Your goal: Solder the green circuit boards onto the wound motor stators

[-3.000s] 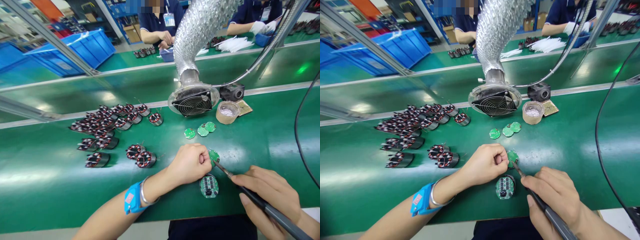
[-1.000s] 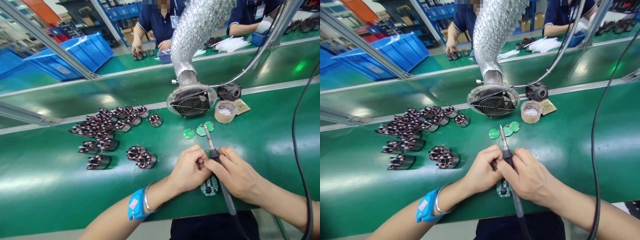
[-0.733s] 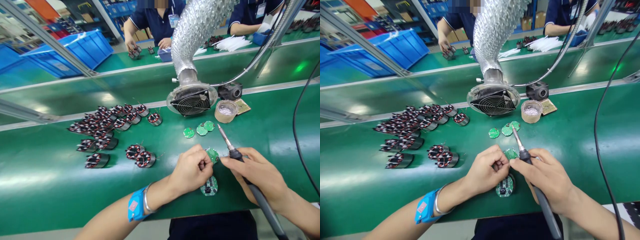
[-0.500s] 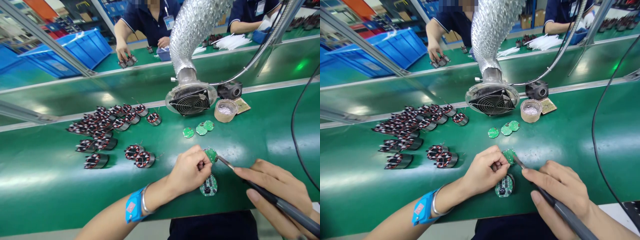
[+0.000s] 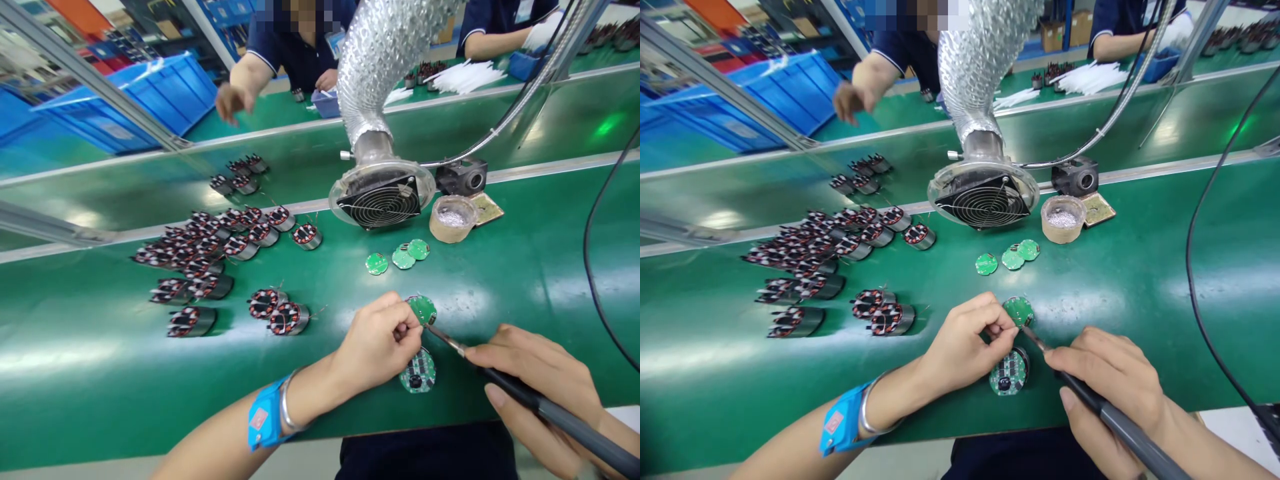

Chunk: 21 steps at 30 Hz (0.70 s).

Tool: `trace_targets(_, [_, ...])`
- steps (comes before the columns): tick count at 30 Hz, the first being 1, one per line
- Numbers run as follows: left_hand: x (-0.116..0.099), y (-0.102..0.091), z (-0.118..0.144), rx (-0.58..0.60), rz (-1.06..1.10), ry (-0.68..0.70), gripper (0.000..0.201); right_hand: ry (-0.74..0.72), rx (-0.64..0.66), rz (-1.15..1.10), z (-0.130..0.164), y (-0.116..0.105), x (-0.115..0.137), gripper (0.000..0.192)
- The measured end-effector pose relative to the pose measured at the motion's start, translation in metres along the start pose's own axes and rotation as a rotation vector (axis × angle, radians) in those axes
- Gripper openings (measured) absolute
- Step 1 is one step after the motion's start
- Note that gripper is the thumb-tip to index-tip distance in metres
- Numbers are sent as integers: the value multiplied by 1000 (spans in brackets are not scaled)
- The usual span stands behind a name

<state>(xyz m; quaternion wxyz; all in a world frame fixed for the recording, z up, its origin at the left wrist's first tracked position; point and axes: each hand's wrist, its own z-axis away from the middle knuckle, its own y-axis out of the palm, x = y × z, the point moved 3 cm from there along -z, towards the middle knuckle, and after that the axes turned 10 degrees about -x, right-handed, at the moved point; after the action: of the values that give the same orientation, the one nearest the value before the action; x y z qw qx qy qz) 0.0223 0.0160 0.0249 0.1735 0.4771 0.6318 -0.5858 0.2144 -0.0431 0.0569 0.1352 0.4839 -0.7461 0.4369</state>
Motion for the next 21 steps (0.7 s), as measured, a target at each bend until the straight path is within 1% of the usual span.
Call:
trace_targets(5, [0,1,-1,-3,1,-13,13,-45,-10,50,-1,0,2,32])
trace_targets(9, [-2,0,-2,-2,-2,-9,14,-91,0,60,5,1,0,35])
trace_targets(14, [-3,0,-3,7,-17,-18,15,-222,23,34,18,7,-8,38])
trace_targets(17, [-3,1,-4,6,-23,-22,15,-275,26,50,20,9,-11,38])
trace_targets(19, [-4,1,-5,4,-23,-23,16,-269,23,45,18,7,-10,36])
trace_targets(21, [-4,1,-5,4,-20,-24,15,-233,24,49,13,1,-6,33])
